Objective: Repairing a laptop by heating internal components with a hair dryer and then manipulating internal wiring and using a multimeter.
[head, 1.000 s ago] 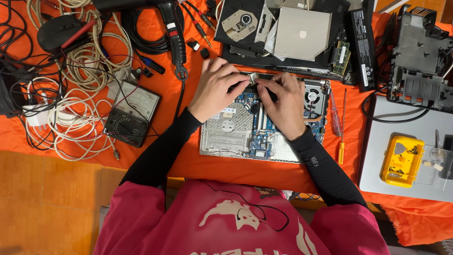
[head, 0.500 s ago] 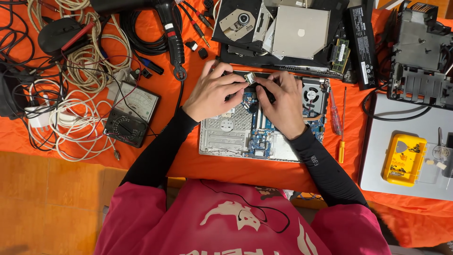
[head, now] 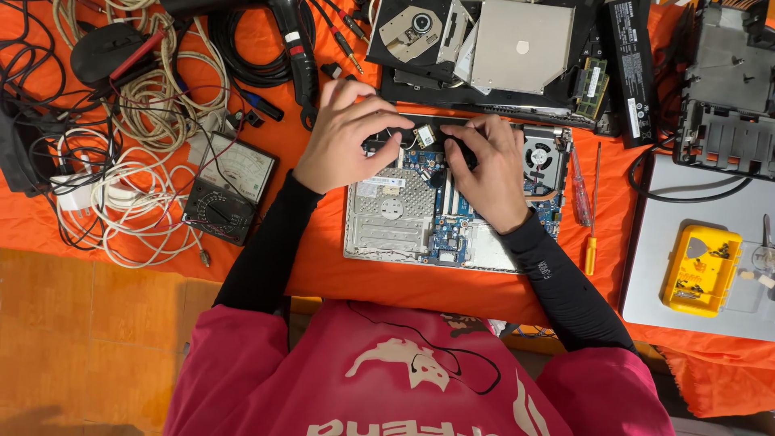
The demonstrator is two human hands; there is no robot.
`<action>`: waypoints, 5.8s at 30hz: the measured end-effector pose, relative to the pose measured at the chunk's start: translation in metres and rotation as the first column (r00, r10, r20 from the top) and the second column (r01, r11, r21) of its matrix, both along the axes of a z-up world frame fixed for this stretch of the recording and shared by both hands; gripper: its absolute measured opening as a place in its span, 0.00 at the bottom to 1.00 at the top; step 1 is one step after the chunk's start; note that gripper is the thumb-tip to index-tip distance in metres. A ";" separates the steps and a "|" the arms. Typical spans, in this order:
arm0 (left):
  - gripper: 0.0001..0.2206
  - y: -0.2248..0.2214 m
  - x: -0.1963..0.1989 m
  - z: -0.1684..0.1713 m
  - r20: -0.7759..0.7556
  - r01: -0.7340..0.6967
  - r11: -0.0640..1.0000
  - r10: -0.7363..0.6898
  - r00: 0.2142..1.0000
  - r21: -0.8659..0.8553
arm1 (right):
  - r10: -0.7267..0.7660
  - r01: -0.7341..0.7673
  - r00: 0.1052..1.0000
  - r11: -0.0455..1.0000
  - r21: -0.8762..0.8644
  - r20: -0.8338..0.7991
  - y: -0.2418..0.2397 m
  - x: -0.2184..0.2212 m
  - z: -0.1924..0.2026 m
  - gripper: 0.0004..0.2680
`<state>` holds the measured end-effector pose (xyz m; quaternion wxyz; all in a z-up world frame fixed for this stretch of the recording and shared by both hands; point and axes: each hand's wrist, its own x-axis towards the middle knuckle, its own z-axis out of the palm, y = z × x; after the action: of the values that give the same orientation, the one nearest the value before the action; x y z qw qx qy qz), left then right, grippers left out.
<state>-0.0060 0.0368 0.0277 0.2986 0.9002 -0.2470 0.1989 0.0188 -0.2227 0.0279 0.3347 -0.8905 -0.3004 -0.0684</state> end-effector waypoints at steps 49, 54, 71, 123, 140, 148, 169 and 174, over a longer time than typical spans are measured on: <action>0.07 0.292 -0.054 -0.029 0.196 -0.653 0.719 0.694 0.692 -0.238 | -0.025 0.041 0.997 0.974 0.224 -0.071 -0.007 0.006 -0.009 0.06; 0.06 0.230 -0.058 0.039 0.300 -0.667 0.728 0.679 0.670 -0.158 | -0.023 0.026 1.000 0.982 0.188 -0.019 -0.007 0.006 -0.008 0.06; 0.16 -0.043 -0.023 0.067 0.290 0.083 0.906 -0.218 0.932 0.415 | -0.048 0.023 0.995 0.967 0.253 0.091 -0.007 -0.008 0.006 0.30; 0.04 -0.036 0.004 -0.021 -0.303 -0.165 0.694 -0.081 0.949 -0.701 | 0.279 -0.257 0.954 0.950 0.179 -0.110 -0.028 0.002 0.004 0.06; 0.02 -0.040 0.003 -0.018 -0.369 -0.258 0.709 -0.003 0.929 -0.656 | 0.271 -0.262 0.960 0.956 0.130 -0.063 -0.026 0.002 0.004 0.05; 0.02 -0.040 0.002 -0.020 -0.301 -0.219 0.722 0.016 0.954 -0.656 | 0.277 -0.267 0.959 0.955 0.126 -0.065 -0.026 0.002 0.004 0.06; 0.02 -0.040 0.000 -0.010 -0.289 -0.215 0.746 0.031 0.957 -0.631 | 0.283 -0.272 0.956 0.953 0.130 -0.074 -0.025 0.002 0.006 0.06; 0.02 -0.041 0.002 -0.014 -0.277 -0.216 0.759 0.049 0.960 -0.614 | 0.278 -0.267 0.958 0.954 0.134 -0.069 -0.025 0.003 0.008 0.05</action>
<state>-0.0043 -0.0043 0.0134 0.5995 0.7775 -0.0612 0.1796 0.0219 -0.2478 0.0356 0.4081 -0.8203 -0.4007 -0.0010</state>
